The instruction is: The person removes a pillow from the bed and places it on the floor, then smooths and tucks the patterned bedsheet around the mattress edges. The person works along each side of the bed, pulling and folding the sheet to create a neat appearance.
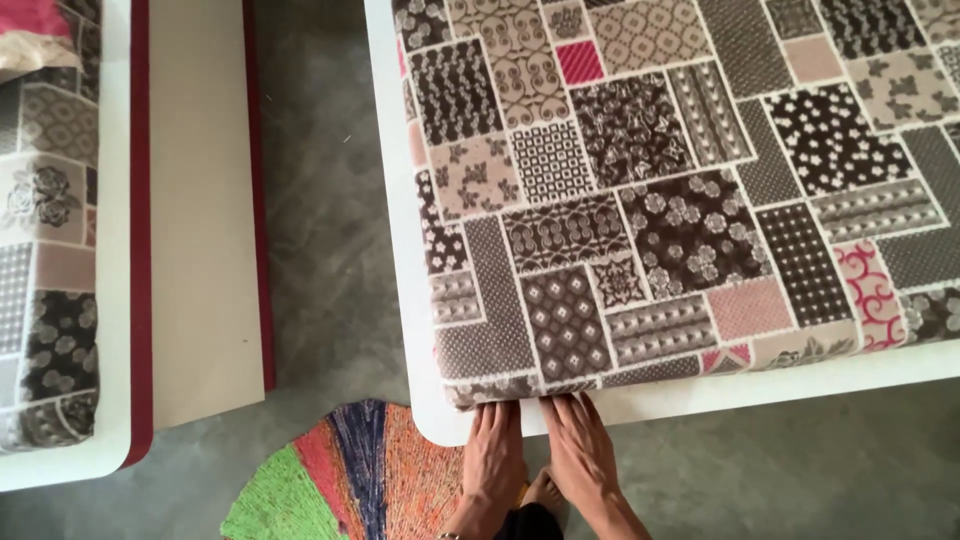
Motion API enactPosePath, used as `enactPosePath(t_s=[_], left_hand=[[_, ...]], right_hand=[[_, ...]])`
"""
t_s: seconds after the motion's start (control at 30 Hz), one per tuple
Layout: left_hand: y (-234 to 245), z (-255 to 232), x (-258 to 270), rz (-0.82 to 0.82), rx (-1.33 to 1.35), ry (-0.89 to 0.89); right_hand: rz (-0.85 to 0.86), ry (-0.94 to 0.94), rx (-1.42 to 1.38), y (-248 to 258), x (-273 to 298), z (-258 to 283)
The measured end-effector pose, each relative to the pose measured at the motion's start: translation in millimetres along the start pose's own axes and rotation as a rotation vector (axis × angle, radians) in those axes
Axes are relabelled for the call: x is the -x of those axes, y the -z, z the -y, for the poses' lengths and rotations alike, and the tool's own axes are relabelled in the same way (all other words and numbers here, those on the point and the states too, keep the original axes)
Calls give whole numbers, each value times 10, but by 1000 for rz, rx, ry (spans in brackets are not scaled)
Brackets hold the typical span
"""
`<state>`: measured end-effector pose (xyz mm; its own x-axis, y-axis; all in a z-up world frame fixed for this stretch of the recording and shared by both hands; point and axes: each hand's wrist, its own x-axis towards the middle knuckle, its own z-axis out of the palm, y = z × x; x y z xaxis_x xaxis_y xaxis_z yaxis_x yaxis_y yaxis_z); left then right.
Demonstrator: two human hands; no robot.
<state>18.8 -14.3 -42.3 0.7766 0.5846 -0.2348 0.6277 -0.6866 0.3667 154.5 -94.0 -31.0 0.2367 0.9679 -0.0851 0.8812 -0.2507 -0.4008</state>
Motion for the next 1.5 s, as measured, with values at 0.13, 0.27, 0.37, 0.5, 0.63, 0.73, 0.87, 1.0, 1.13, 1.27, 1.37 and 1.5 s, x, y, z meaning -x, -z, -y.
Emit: enactPosePath(t_s=[0.13, 0.27, 0.37, 0.5, 0.63, 0.73, 0.87, 1.0, 1.13, 1.27, 1.37, 1.5], left_hand=[[-183, 6, -166, 92, 84, 79], [-265, 53, -156, 63, 67, 40], [-189, 255, -119, 52, 74, -85], [220, 488, -55, 143, 163, -198], [579, 480, 28, 145, 143, -342], [578, 565, 241, 63, 142, -405], [249, 1018, 512, 116, 115, -363], [497, 1101, 522, 109, 50, -255], [574, 1058, 392, -11, -61, -324], [543, 968, 310, 13, -87, -314], [705, 781, 228, 83, -239, -255], [575, 703, 105, 200, -309, -146]], right_hand=[[-46, -103, 52, -220, -101, -27], [-72, -179, 19, -359, -147, -24], [25, -208, 15, -365, -207, -144], [148, -208, -126, -473, -121, -476], [340, -336, -527, -317, -182, -830], [448, -460, -596, -130, -171, -800], [275, -432, -481, 0, -152, -371], [8, -247, -379, -490, 2, 154], [252, -234, -341, -393, -132, 754], [238, -116, -152, -490, -195, 875], [357, -161, -103, -416, -317, 901], [305, -147, -39, -1197, -298, 633]])
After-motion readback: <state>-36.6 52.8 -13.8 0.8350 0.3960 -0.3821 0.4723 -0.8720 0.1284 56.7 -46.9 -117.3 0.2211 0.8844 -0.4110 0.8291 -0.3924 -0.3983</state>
